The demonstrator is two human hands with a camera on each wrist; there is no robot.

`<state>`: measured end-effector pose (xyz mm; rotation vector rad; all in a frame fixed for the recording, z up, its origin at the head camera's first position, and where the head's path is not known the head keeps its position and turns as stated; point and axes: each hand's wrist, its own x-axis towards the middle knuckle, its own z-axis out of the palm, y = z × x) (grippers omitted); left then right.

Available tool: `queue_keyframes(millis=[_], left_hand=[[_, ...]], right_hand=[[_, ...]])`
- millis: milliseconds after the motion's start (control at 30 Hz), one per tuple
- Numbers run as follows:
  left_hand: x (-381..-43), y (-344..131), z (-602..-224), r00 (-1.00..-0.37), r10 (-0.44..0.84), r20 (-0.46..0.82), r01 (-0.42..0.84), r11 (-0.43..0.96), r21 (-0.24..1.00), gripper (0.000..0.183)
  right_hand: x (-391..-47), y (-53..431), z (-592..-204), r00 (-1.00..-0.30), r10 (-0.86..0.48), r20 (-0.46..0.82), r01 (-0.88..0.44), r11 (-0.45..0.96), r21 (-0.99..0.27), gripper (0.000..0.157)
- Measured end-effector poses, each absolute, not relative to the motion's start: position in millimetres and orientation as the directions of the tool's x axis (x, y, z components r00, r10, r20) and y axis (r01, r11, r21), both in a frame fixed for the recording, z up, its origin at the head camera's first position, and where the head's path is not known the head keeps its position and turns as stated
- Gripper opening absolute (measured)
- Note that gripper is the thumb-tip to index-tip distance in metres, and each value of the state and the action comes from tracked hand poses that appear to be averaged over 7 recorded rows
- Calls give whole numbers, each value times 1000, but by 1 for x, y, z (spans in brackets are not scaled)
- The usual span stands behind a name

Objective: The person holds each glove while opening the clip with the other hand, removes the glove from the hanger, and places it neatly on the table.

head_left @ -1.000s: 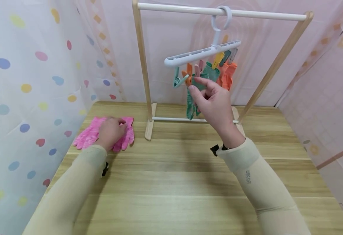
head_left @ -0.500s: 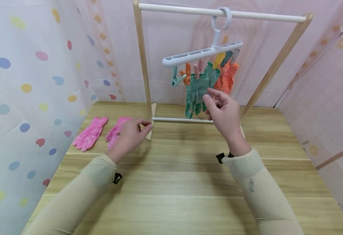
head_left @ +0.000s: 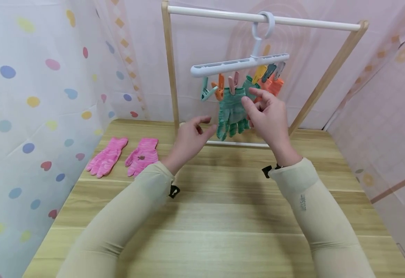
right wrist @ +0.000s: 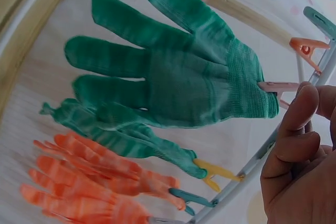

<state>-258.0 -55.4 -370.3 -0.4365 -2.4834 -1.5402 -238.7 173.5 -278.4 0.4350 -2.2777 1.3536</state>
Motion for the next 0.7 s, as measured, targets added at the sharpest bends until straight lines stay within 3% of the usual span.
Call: queue_keyframes(millis=[167,333,700], left_hand=[[-271,-39,-358,-949,110,294,314,305,899,52],[-277,-26,-350,-958,75,277,287,213,934,41],[-268,-15,-341,-938,52,344,346,226,911,29]], right_hand=[[-249,164,-262,-841,-72,536,-488,528,-695,50],[-255,154,-252,-848,-85,523,-470,576,-669,55],[-261,144,-241,-817,-38,576,-446,673,-589,38]])
